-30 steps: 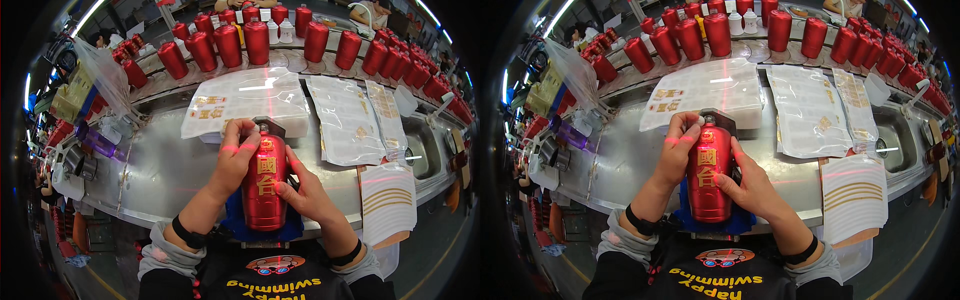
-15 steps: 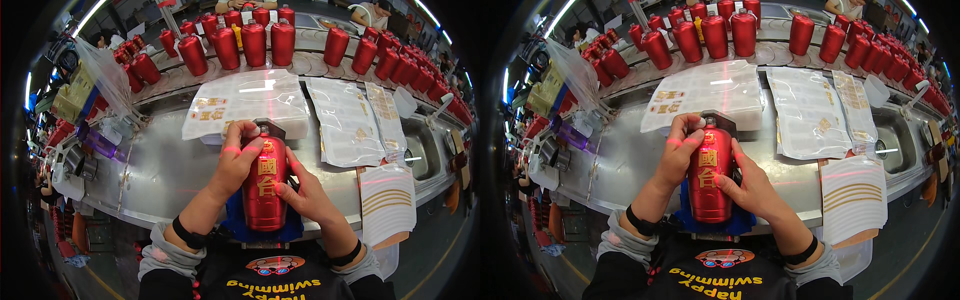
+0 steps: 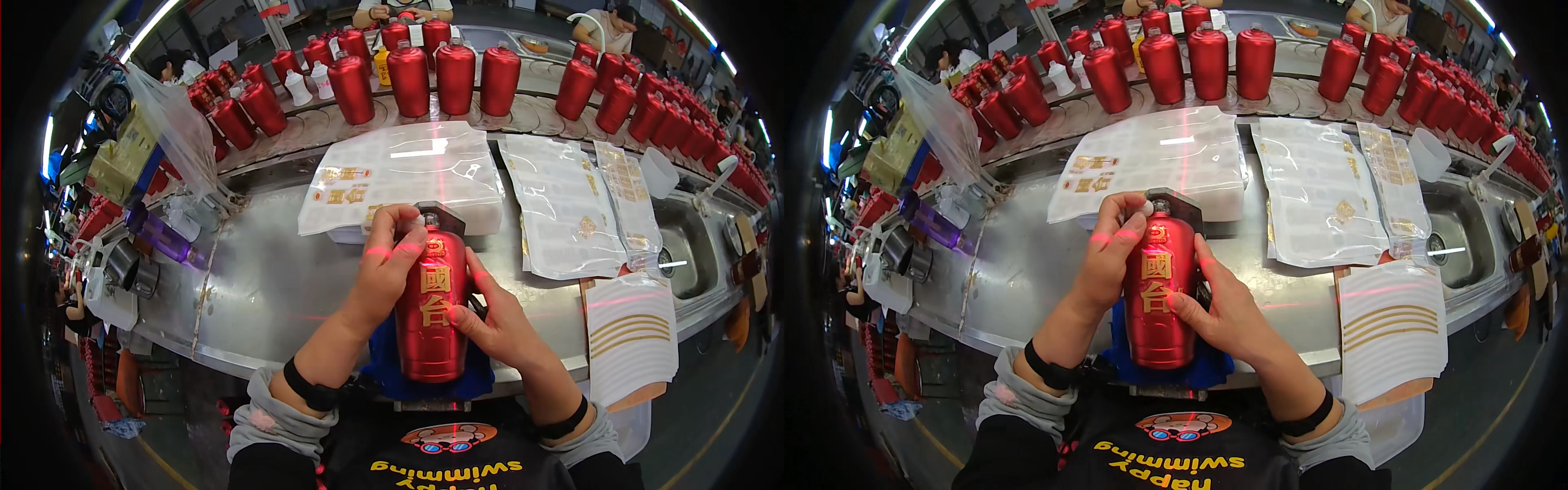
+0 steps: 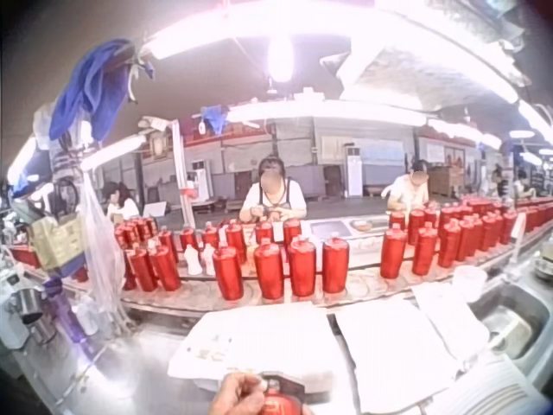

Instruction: Applying decorative labels and gold foil to red metallic bottles on a factory assembly line.

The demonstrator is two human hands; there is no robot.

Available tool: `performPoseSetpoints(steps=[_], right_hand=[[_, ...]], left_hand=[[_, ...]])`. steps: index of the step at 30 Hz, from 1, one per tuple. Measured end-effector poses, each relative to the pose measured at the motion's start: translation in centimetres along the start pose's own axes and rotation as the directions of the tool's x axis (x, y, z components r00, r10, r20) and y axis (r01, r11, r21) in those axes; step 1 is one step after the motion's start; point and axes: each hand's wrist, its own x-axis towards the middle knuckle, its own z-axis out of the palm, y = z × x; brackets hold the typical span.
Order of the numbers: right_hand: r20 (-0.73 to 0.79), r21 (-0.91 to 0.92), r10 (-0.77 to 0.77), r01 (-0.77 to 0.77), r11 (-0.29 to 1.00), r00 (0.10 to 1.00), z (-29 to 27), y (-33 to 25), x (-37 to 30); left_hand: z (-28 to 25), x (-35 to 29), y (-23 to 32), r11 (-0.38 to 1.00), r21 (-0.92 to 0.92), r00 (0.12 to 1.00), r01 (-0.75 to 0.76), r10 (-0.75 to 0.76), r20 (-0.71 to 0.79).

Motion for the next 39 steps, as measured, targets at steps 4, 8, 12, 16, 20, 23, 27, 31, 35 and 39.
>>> performPoseSetpoints(steps=[4,8,12,16,20,23,27,31,35,39], right_hand=[[-0.007,-0.015,0.009,-0.009,1.000,1.000,0.1,0.1,0.0],[-0.004,0.001,0.014,-0.014,1.000,1.000,0.1,0.3,0.0],[-0.003,-0.013,0.010,-0.010,1.000,1.000,0.0,0.3,0.0],[-0.008,-0.028,0.003,-0.003,1.000,1.000,0.1,0.4,0.0],[0.000,-0.010,0.011,-0.011,1.000,1.000,0.1,0.4,0.0],[-0.002,0.035,0.010,-0.010,0.999,1.000,0.1,0.4,0.0],[-0.001,-0.010,-0.003,0.003,1.000,1.000,0.1,0.4,0.1],[0.001,-0.002,0.018,-0.018,1.000,1.000,0.1,0.3,0.0],[-0.001,0.024,0.002,-0.002,1.000,1.000,0.1,0.2,0.0],[0.007,0.006,0.017,-0.017,1.000,1.000,0.1,0.2,0.0]], left_hand=[[0.0,-0.1,-0.3,0.999,-0.046,1.000,-0.010,0.011,0.027],[0.0,-0.1,-0.7,0.999,-0.028,1.000,-0.016,0.017,0.013],[-0.1,-0.1,-0.6,0.999,-0.001,0.999,-0.033,0.033,0.014],[0.0,-0.2,-0.5,0.994,-0.110,1.000,-0.005,0.007,0.018],[-0.2,-0.8,-0.3,0.954,-0.068,0.956,-0.292,0.294,0.011],[-1.2,-1.3,0.3,0.854,0.276,0.897,-0.441,0.432,0.094],[-1.0,-0.6,0.4,0.979,-0.026,0.978,-0.201,0.202,0.058],[-0.3,-0.1,0.5,0.994,-0.102,0.991,-0.032,0.045,0.122],[0.1,0.3,0.3,0.999,-0.033,0.996,-0.028,0.031,0.089],[0.0,0.3,0.1,0.998,0.009,0.995,-0.054,0.053,0.090]])
